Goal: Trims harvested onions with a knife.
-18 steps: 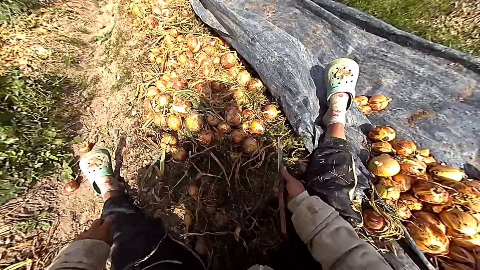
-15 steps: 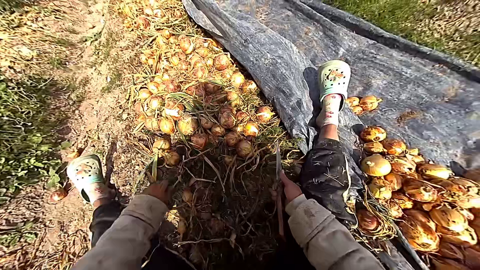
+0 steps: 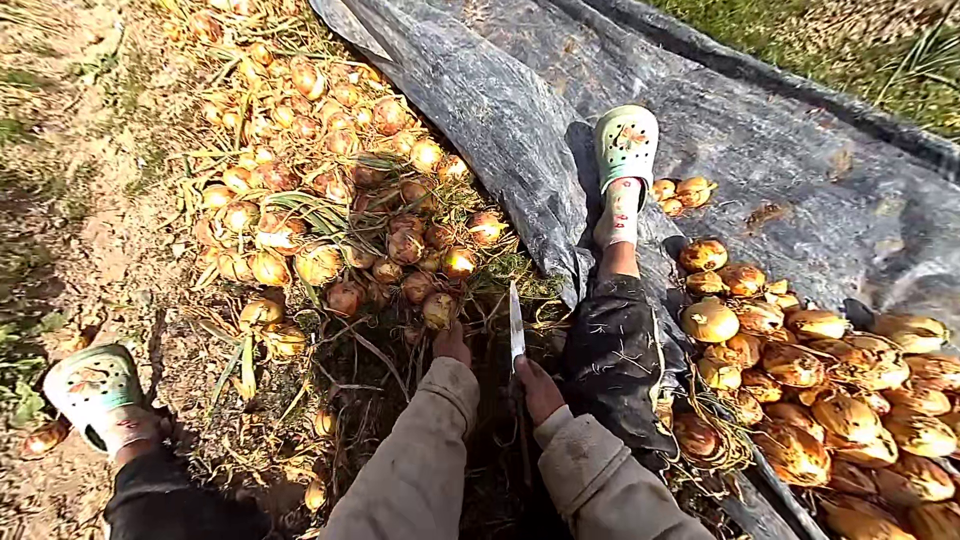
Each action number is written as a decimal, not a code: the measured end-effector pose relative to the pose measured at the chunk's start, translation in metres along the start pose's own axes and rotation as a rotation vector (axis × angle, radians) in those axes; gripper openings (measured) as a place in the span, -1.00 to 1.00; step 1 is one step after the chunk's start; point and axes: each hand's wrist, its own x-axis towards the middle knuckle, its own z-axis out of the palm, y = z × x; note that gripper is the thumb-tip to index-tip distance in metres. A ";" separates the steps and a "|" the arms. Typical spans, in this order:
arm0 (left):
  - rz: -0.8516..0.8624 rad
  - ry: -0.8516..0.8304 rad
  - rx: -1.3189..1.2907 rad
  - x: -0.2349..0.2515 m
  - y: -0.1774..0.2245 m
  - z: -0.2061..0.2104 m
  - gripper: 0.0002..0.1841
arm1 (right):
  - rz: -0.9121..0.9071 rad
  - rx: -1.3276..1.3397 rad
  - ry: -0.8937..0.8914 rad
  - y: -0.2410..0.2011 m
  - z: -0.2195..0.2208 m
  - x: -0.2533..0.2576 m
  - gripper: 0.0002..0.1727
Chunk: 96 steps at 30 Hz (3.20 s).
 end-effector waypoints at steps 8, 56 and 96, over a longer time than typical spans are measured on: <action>0.341 -0.192 0.934 -0.078 -0.020 -0.082 -0.58 | 0.285 -0.079 -0.294 0.008 0.011 -0.032 -0.53; 0.472 -0.141 0.851 -0.042 -0.033 -0.128 -0.41 | 0.126 -0.472 -0.426 0.039 -0.002 -0.097 -0.52; 0.127 0.031 0.378 -0.101 -0.075 -0.147 -0.44 | -0.002 -0.182 -0.462 0.055 -0.009 -0.108 -0.54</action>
